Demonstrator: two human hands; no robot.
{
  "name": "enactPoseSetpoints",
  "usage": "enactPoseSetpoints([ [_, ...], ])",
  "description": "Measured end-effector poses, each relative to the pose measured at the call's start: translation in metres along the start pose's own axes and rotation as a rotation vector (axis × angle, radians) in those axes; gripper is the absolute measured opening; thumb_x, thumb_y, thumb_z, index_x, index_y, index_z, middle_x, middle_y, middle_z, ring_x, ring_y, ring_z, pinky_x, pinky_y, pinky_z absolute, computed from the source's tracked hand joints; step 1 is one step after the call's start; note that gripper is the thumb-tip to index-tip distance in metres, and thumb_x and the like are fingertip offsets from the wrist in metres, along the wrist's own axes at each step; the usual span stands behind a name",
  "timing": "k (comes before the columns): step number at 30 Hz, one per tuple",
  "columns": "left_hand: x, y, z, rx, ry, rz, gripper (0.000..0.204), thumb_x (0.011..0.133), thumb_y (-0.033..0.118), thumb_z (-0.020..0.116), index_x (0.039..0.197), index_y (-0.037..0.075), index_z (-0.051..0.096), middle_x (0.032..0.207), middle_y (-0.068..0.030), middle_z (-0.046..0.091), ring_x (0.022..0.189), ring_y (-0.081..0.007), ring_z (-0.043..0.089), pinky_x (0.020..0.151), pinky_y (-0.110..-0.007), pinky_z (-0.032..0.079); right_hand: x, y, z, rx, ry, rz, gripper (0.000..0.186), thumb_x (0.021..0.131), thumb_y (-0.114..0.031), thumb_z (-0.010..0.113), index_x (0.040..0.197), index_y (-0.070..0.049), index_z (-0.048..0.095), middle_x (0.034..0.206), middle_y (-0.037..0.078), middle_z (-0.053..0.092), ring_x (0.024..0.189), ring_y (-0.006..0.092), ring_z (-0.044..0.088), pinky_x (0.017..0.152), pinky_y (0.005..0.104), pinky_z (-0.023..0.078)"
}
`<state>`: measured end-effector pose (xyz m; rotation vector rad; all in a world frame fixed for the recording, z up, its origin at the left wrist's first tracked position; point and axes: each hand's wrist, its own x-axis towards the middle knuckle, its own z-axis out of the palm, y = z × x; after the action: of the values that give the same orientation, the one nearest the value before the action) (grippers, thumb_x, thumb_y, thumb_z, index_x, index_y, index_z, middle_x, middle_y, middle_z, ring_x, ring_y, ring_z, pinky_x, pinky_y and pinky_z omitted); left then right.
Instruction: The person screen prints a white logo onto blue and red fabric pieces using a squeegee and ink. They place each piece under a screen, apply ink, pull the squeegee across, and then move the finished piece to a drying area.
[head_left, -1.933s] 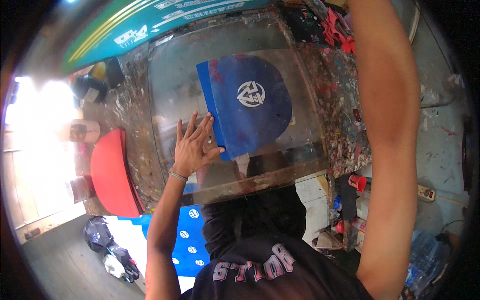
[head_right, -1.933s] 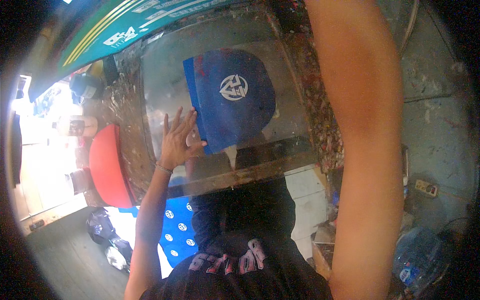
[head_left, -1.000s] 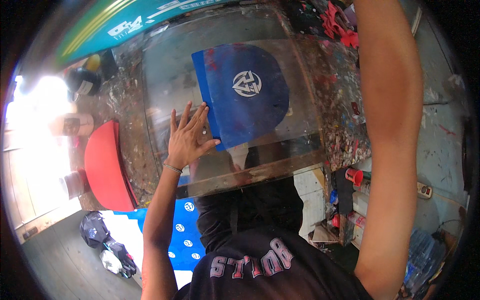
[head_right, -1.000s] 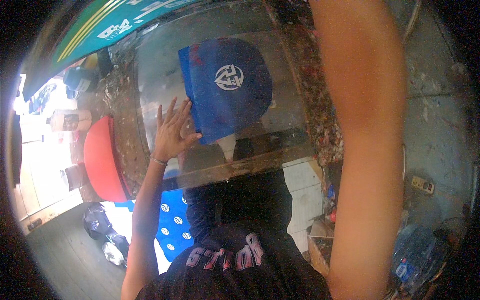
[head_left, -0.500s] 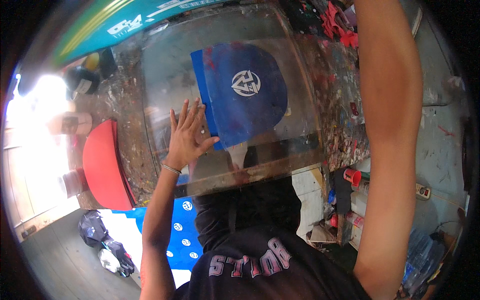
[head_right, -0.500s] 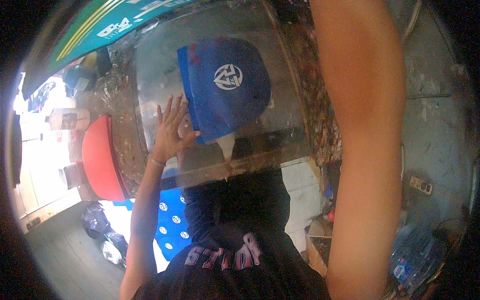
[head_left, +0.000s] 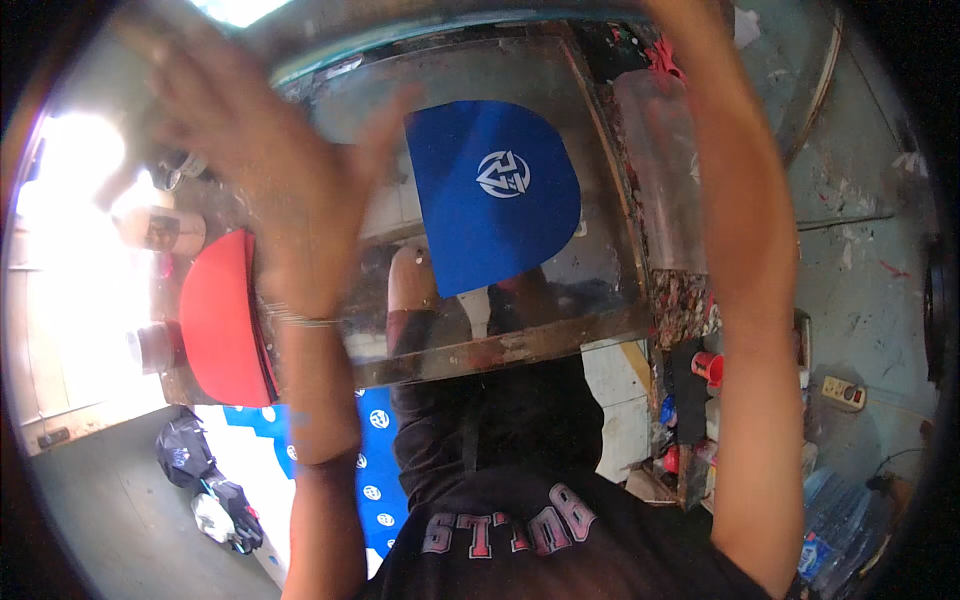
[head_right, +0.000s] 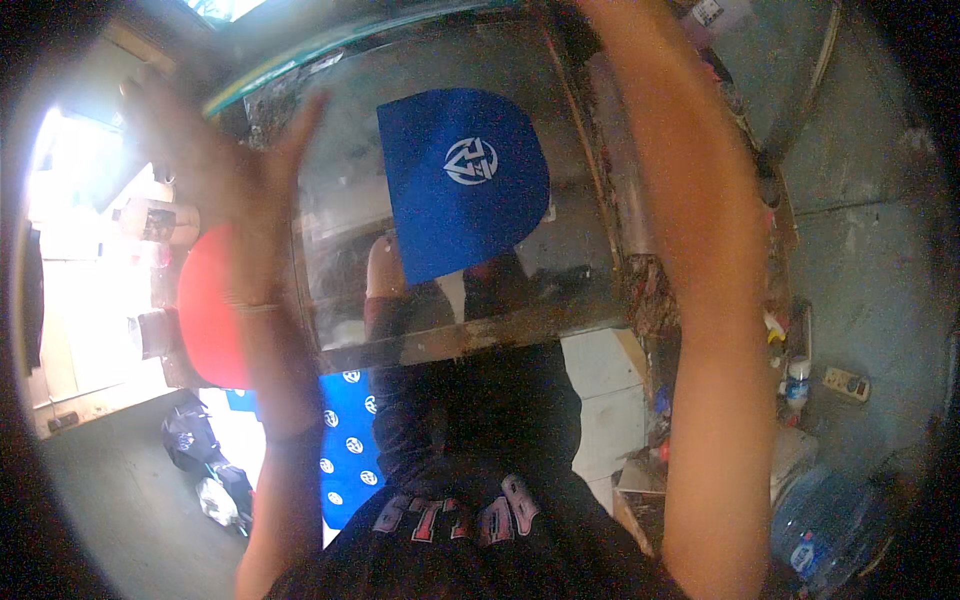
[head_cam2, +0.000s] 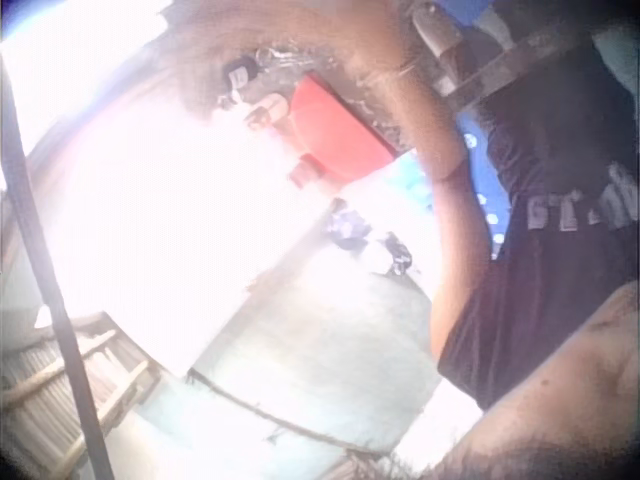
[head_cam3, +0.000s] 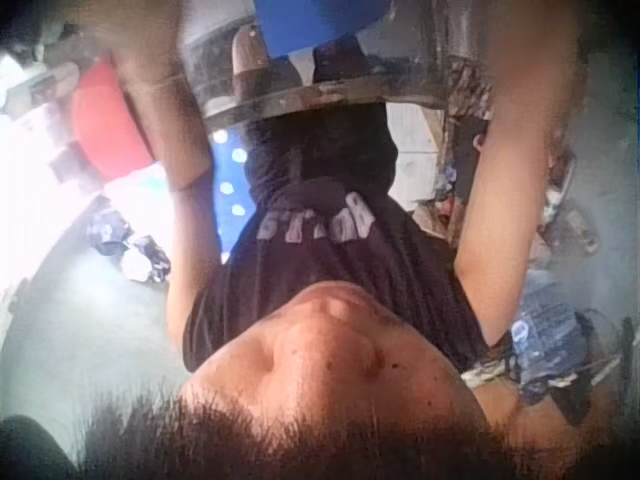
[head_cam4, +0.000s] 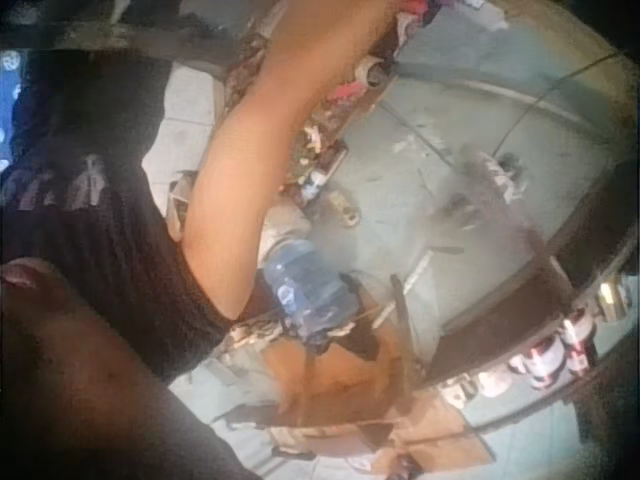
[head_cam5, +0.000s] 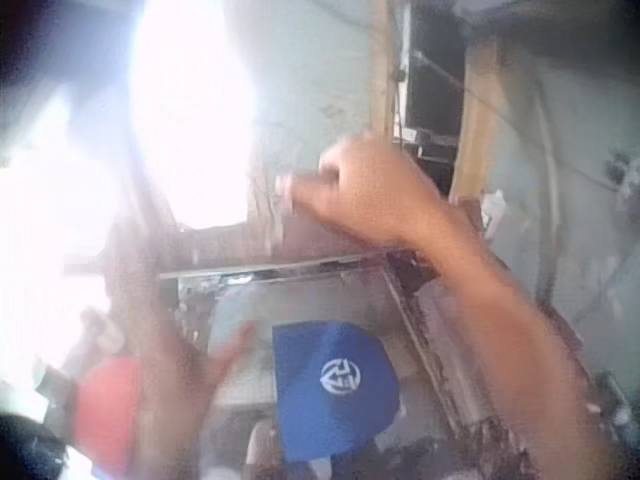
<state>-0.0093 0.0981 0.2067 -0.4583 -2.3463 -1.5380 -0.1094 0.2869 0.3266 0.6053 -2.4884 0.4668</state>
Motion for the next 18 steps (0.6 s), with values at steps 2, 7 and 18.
enactPoseSetpoints([
  [2, -0.011, 0.006, -0.066, 0.508, 0.122, 0.108, 0.046, 0.09, 0.031, 0.075, 0.121, 0.001, 0.058, 0.118, -0.0159, 0.064, 0.102, -0.0273, 0.066, 0.086, -0.042, 0.054, -0.048, -0.001, 0.057, 0.021, 0.085, -0.103, 0.063, 0.09, -0.062, 0.065, 0.072, -0.002, 0.063, 0.065, 0.016, 0.062, 0.06, 0.0308, 0.061, 0.063, 0.046, 0.05],
  [7, -0.06, -0.09, -0.055, 0.947, -0.454, 0.049, 0.036, 0.082, 0.035, 0.082, 0.091, 0.006, 0.062, 0.093, -0.0111, 0.066, 0.091, -0.0317, 0.065, 0.072, -0.047, 0.051, -0.201, 0.011, 0.105, -0.007, 0.126, -0.274, 0.059, 0.086, -0.06, 0.071, 0.093, -0.002, 0.066, 0.086, 0.018, 0.066, 0.082, 0.0366, 0.067, 0.079, 0.0501, 0.053],
  [18, -0.117, -0.14, -0.026, 0.674, -0.4, 0.071, 0.042, 0.079, 0.039, 0.082, 0.087, 0.006, 0.058, 0.085, -0.0102, 0.059, 0.085, -0.0343, 0.062, 0.076, -0.045, 0.048, -0.226, 0.01, 0.147, -0.044, -0.403, -0.072, 0.04, 0.084, -0.01, 0.068, 0.122, 0.001, 0.062, 0.108, 0.017, 0.071, 0.109, 0.0316, 0.066, 0.109, 0.0541, 0.032],
])
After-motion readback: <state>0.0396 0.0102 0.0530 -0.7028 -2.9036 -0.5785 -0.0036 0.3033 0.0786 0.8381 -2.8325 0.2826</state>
